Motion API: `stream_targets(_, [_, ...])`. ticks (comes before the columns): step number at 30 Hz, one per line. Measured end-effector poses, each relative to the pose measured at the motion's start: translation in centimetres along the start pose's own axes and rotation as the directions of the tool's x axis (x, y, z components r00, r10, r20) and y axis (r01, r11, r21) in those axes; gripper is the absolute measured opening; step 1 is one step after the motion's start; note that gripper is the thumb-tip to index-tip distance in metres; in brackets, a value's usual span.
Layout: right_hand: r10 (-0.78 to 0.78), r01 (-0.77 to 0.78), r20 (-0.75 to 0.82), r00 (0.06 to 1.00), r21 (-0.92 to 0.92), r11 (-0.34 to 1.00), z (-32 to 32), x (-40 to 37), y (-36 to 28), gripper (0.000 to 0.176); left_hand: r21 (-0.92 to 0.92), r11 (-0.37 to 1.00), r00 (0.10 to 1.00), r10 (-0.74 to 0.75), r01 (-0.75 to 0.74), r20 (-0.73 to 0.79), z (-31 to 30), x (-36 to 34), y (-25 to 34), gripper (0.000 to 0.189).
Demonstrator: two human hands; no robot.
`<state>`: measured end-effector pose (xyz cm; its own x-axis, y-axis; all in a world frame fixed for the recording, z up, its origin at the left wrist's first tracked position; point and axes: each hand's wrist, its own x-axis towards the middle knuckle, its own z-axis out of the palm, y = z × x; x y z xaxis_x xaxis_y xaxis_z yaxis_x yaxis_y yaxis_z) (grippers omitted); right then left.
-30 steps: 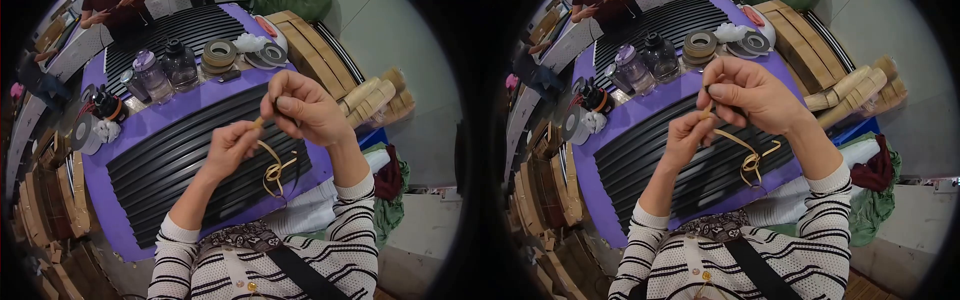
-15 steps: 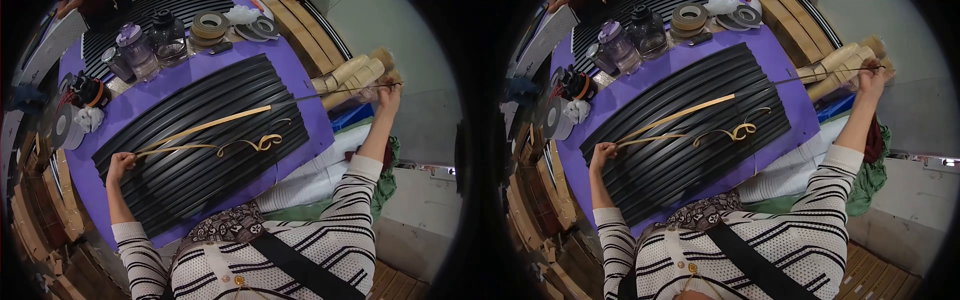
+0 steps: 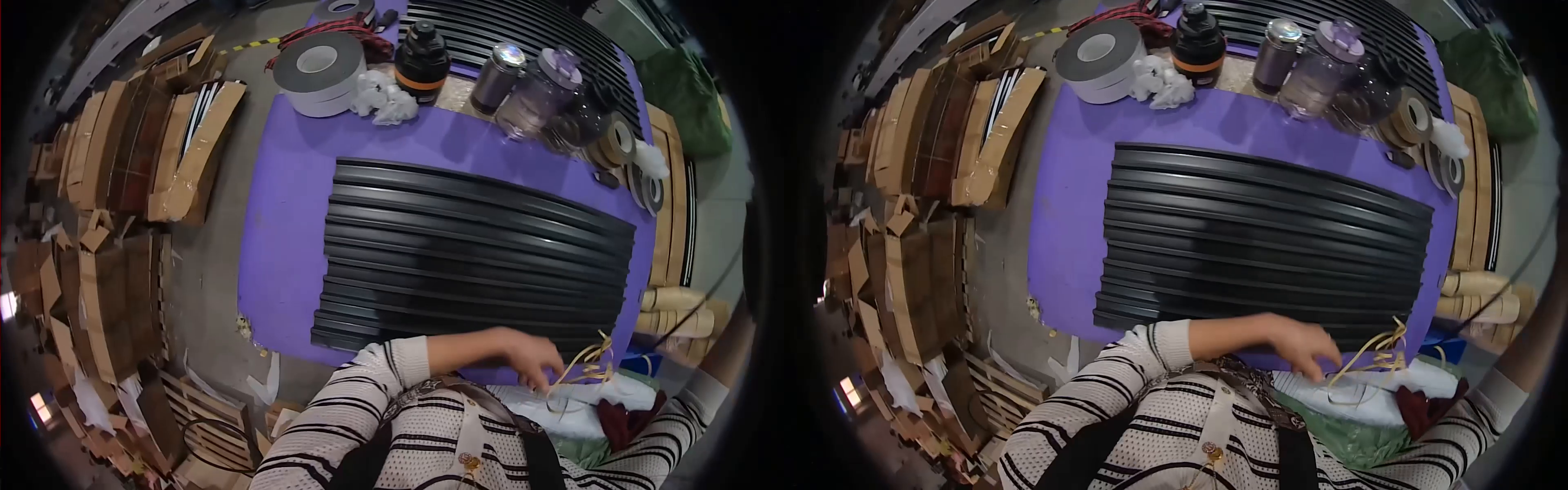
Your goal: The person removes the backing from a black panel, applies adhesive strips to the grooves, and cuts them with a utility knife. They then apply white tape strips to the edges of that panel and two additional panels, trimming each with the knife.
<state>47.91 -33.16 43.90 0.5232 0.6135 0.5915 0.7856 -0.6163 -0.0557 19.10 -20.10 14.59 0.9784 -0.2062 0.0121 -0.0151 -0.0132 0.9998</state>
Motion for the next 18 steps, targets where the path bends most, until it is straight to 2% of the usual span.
stream_targets(2, [-0.024,-0.043,0.265,0.964,0.244,0.969,8.4,0.1,-5.0,0.042,-0.042,0.998,0.995,-0.046,0.042,-0.093,-1.9,0.0,-0.5,0.027])
stream_targets(3, [-0.044,-0.107,0.395,0.917,0.353,0.930,12.5,-0.5,-7.9,0.044,0.309,0.941,0.834,0.057,0.139,-0.549,-6.3,-1.9,-4.0,0.018])
stream_targets(4, [-0.061,-0.192,0.511,0.857,0.427,0.883,15.9,-1.3,-10.7,0.047,0.301,0.905,0.566,0.085,0.302,-0.820,-10.7,-4.8,-6.7,0.016])
stream_targets(5, [-0.086,-0.294,0.624,0.777,0.479,0.827,18.8,-2.4,-13.2,0.049,0.212,0.804,0.303,0.041,0.555,-0.952,-14.6,-7.1,-7.8,0.014])
stream_targets(6, [-0.109,-0.405,0.724,0.681,0.496,0.768,21.7,-3.5,-15.7,0.052,0.234,0.788,0.173,0.164,0.569,-0.971,-17.5,-9.7,-9.4,0.017])
stream_targets(7, [-0.165,-0.453,0.763,0.625,0.526,0.720,23.9,-4.8,-18.4,0.050,0.222,0.664,0.094,0.224,0.714,-0.970,-19.3,-11.2,-10.6,0.022])
stream_targets(8, [-0.225,-0.497,0.791,0.569,0.549,0.672,25.9,-6.0,-20.8,0.049,0.206,0.666,0.081,0.213,0.717,-0.974,-20.5,-12.1,-11.4,0.022])
stream_targets(10, [-0.298,-0.568,0.805,0.513,0.579,0.585,31.2,-8.8,-24.3,0.041,0.072,0.690,0.050,0.051,0.721,-0.997,-21.7,-13.2,-13.2,0.020])
stream_targets(12, [-0.308,-0.675,0.870,0.385,0.493,0.549,34.3,-10.5,-28.4,0.022,0.021,0.739,0.051,-0.018,0.673,-0.999,-22.1,-13.4,-13.7,0.019])
stream_targets(14, [-0.368,-0.647,0.870,0.328,0.491,0.583,36.3,-11.7,-31.9,0.013,-0.025,0.782,0.063,-0.082,0.623,-0.995,-22.1,-13.9,-13.6,0.017])
stream_targets(15, [-0.365,-0.650,0.876,0.314,0.479,0.590,36.9,-12.2,-33.4,0.013,-0.058,0.793,0.046,-0.108,0.606,-0.993,-22.0,-13.9,-13.4,0.016])
stream_targets(17, [-0.398,-0.598,0.847,0.352,0.530,0.601,38.0,-13.0,-35.9,0.016,-0.104,0.807,0.027,-0.147,0.581,-0.989,-21.9,-14.1,-13.6,0.015])
stream_targets(18, [-0.394,-0.597,0.853,0.341,0.521,0.610,38.4,-13.3,-36.7,0.016,-0.057,0.822,0.045,-0.100,0.567,-0.994,-21.8,-14.1,-13.7,0.015])
